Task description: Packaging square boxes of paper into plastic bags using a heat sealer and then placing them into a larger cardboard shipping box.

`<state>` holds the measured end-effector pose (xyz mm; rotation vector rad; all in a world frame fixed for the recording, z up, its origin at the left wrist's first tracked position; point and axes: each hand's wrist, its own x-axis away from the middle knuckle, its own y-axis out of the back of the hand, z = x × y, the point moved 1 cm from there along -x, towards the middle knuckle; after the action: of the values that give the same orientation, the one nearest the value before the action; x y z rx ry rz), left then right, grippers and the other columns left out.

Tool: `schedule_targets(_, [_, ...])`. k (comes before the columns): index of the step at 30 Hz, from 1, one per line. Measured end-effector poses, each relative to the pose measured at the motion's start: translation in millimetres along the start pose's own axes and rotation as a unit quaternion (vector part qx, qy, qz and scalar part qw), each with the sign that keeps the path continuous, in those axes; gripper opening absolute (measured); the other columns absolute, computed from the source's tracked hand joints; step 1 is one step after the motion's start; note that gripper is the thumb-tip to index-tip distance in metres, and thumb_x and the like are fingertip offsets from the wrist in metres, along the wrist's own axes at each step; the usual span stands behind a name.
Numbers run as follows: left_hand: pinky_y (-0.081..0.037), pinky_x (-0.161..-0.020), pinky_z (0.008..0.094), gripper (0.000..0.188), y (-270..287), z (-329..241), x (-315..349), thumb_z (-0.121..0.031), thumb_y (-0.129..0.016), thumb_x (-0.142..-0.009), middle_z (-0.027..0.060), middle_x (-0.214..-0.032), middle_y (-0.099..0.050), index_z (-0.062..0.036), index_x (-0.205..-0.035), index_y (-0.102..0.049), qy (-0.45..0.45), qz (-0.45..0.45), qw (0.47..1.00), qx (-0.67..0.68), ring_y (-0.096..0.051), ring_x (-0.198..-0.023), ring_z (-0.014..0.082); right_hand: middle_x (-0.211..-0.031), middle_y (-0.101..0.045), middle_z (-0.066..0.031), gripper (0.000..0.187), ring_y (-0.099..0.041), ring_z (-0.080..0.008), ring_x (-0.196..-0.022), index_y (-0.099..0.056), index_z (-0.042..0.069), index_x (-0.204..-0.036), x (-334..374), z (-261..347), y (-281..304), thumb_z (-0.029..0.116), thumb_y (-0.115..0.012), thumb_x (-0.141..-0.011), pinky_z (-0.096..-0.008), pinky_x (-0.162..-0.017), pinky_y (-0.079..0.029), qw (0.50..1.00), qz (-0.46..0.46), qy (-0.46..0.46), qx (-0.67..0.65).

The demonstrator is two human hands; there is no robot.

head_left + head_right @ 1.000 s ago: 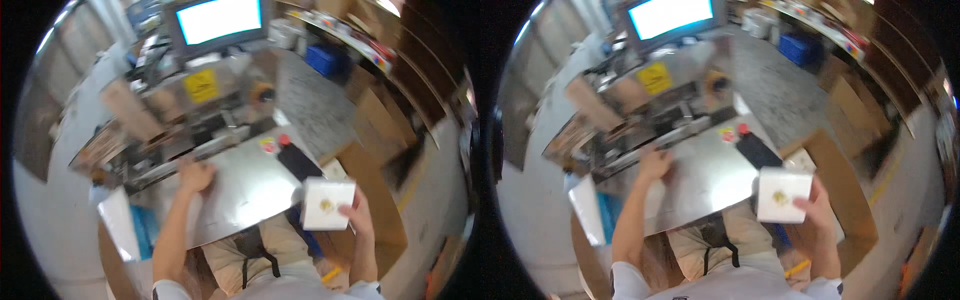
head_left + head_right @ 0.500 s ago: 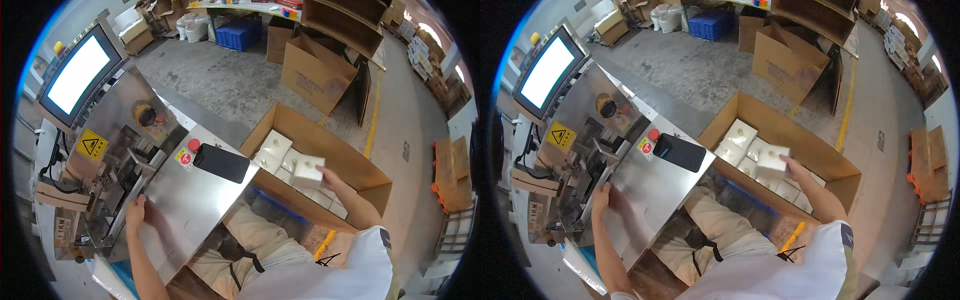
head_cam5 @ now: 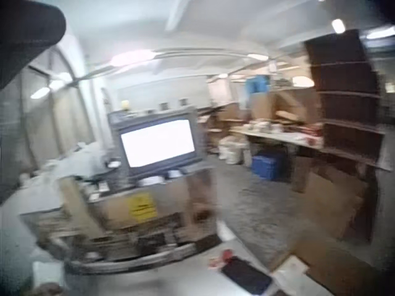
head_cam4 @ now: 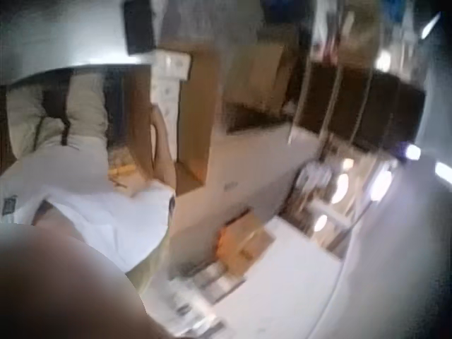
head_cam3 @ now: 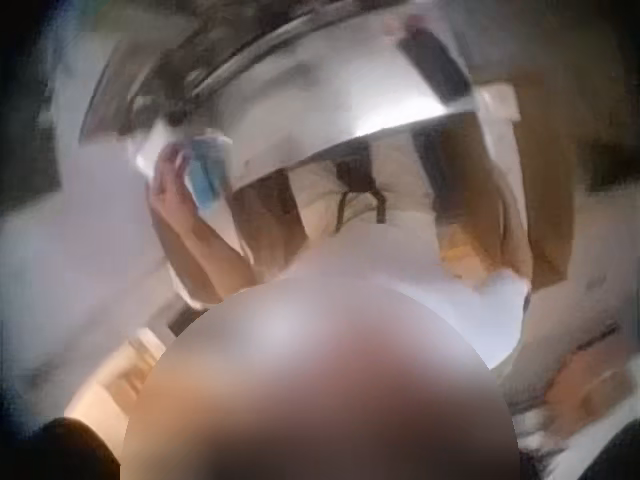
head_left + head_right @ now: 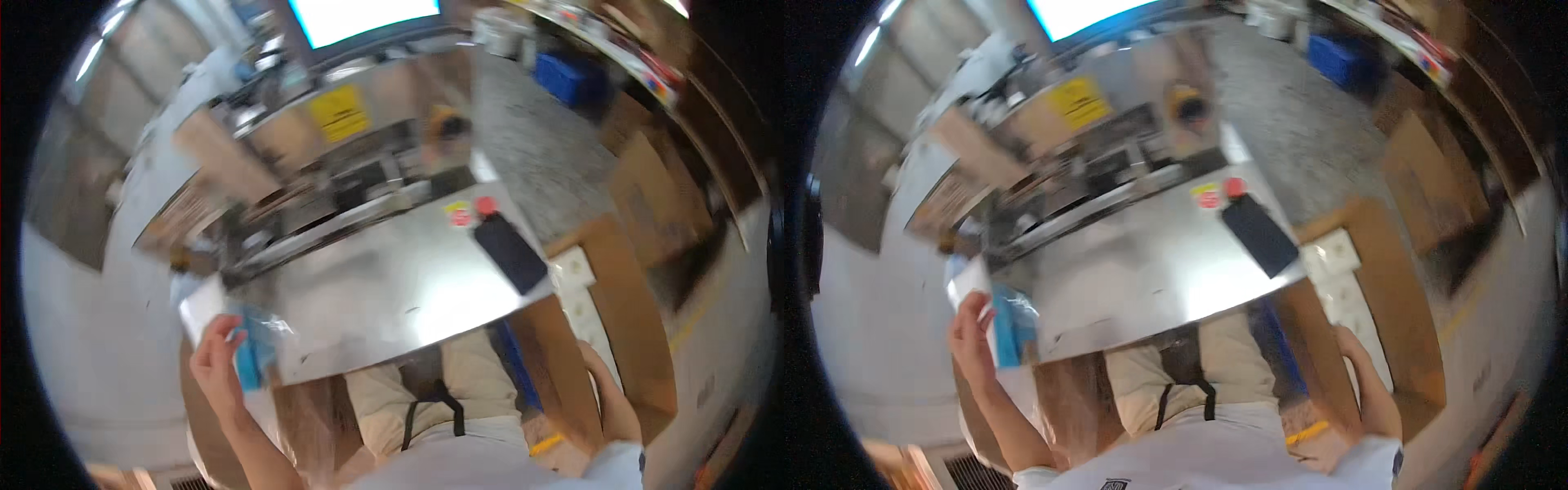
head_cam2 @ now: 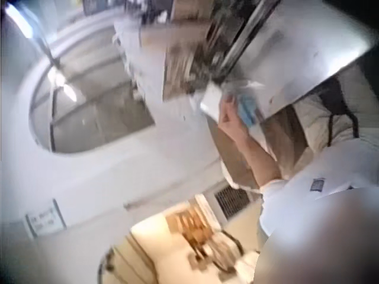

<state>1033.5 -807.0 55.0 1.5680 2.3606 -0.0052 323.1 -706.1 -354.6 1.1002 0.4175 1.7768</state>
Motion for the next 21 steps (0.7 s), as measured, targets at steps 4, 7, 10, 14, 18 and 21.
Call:
schedule_targets(4, [-0.054, -0.087, 0.0324, 0.028, 209, 75, 23, -0.022, -0.059, -0.099, 0.0116, -0.111, -0.069, 0.0004, -0.115, -0.067, 0.012, -0.257, 0.958, 0.128, -0.067, -0.1, 0.021, -0.121, -0.066, -0.0255, 0.063, -0.066, -0.0252, -0.108, -0.039, -0.012, -0.145, 23, 57, 54, 0.025, -0.062, -0.099, -0.0338, -0.088, -0.052, 0.97, -0.074, -0.107, -0.203])
schedule_targets(7, [-0.054, -0.088, 0.031, 0.041, 376, 159, 90, -0.031, -0.065, -0.095, 0.0171, -0.116, -0.067, 0.0015, -0.12, -0.065, 0.204, -0.251, 0.923, -0.209, -0.066, -0.103, 0.0216, -0.114, -0.069, -0.0217, 0.063, -0.067, -0.027, -0.102, -0.037, -0.011, -0.147, 17, 96, 77, 0.022, -0.061, -0.099, -0.0348, -0.086, -0.053, 0.963, -0.153, -0.035, -0.22])
schedule_targets(10, [-0.05, -0.093, 0.0432, 0.054, 399, 234, 152, -0.044, -0.064, -0.091, 0.0283, -0.119, -0.066, 0.0042, -0.116, -0.066, 0.265, 0.007, 0.64, -0.721, -0.064, -0.112, 0.0377, -0.123, -0.065, -0.0221, 0.06, -0.065, -0.026, -0.108, -0.036, -0.009, -0.148, 9, 147, 105, 0.019, -0.06, -0.1, -0.0348, -0.089, -0.052, 0.972, -0.121, -0.057, -0.192])
schedule_targets(14, [-0.046, -0.098, 0.0462, 0.053, 334, 205, 85, -0.042, -0.052, -0.097, 0.0285, -0.12, -0.065, 0.0018, -0.124, -0.064, 0.113, -0.167, 0.878, -0.434, -0.06, -0.117, 0.0435, -0.133, -0.059, -0.0177, 0.056, -0.06, -0.0205, -0.112, -0.04, -0.005, -0.148, 25, 236, 143, 0.018, -0.06, -0.1, -0.0324, -0.096, -0.049, 0.94, -0.219, 0.029, -0.261])
schedule_targets(18, [-0.05, -0.092, 0.0414, 0.051, 214, 132, -14, -0.045, -0.061, -0.094, 0.0216, -0.114, -0.069, -0.0009, -0.12, -0.065, 0.064, -0.151, 0.925, -0.343, -0.067, -0.107, 0.0335, -0.123, -0.064, -0.0136, 0.053, -0.061, -0.0176, -0.108, -0.044, -0.003, -0.146, 23, 288, 164, 0.016, -0.061, -0.1, -0.0322, -0.092, -0.05, 0.939, -0.215, 0.105, -0.246])
schedule_targets(21, [-0.052, -0.086, 0.0433, 0.046, 197, 114, -33, -0.04, -0.064, -0.092, 0.0216, -0.112, -0.07, -0.0027, -0.119, -0.066, 0.045, -0.163, 0.914, -0.37, -0.068, -0.102, 0.0349, -0.118, -0.065, -0.0134, 0.047, -0.062, -0.018, -0.106, -0.049, -0.004, -0.142, 32, 334, 154, 0.01, -0.061, -0.099, -0.0326, -0.093, -0.05, 0.933, -0.227, 0.157, -0.229])
